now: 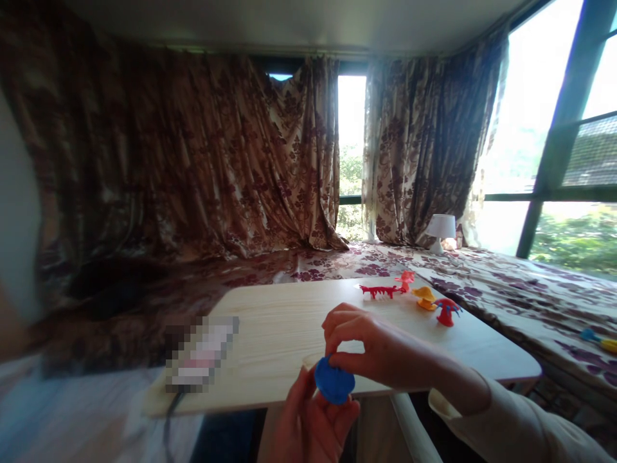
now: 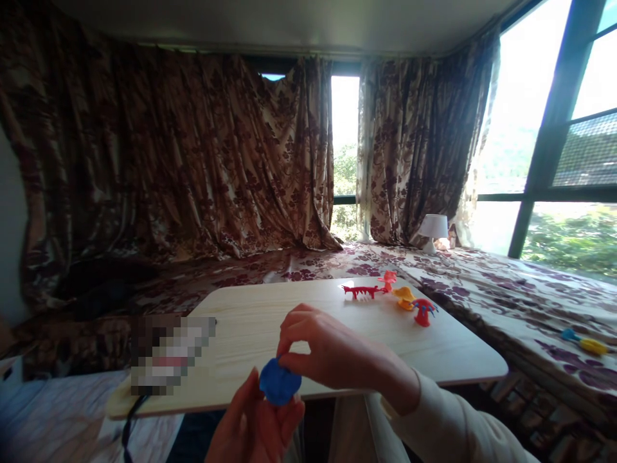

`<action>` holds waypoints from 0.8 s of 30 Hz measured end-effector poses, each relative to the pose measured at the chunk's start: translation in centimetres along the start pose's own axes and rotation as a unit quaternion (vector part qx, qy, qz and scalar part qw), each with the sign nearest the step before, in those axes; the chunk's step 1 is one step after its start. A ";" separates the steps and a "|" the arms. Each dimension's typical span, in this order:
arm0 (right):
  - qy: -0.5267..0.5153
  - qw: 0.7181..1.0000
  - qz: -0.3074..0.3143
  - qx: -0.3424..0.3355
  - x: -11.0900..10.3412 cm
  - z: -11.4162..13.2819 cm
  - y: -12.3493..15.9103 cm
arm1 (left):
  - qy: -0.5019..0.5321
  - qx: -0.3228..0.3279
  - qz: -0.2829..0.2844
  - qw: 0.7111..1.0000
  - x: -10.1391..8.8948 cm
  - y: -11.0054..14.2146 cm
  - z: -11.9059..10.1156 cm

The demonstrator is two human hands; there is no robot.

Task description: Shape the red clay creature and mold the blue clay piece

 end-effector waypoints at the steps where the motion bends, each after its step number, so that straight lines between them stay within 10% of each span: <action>1: 0.002 1.000 0.003 -0.006 0.0 0.2 0.0 | 0.000 -0.005 -0.002 1.000 -0.2 0.0 0.1; 13: -0.023 0.998 0.054 -0.001 -0.2 0.4 -0.2 | 0.028 -0.011 0.049 0.998 0.1 0.3 0.4; 24: -0.056 0.998 -0.033 -0.006 -1.0 0.5 -0.4 | 0.022 0.016 0.063 0.998 0.4 0.6 -0.2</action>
Point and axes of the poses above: each hand's wrist, its own y-axis away from the middle knuckle, its own x-axis out of the palm, z = x × y, the point moved 5 cm from there along -y, towards the middle knuckle, and after that the axes turned 4 degrees about -z, right-handed, at the moved point
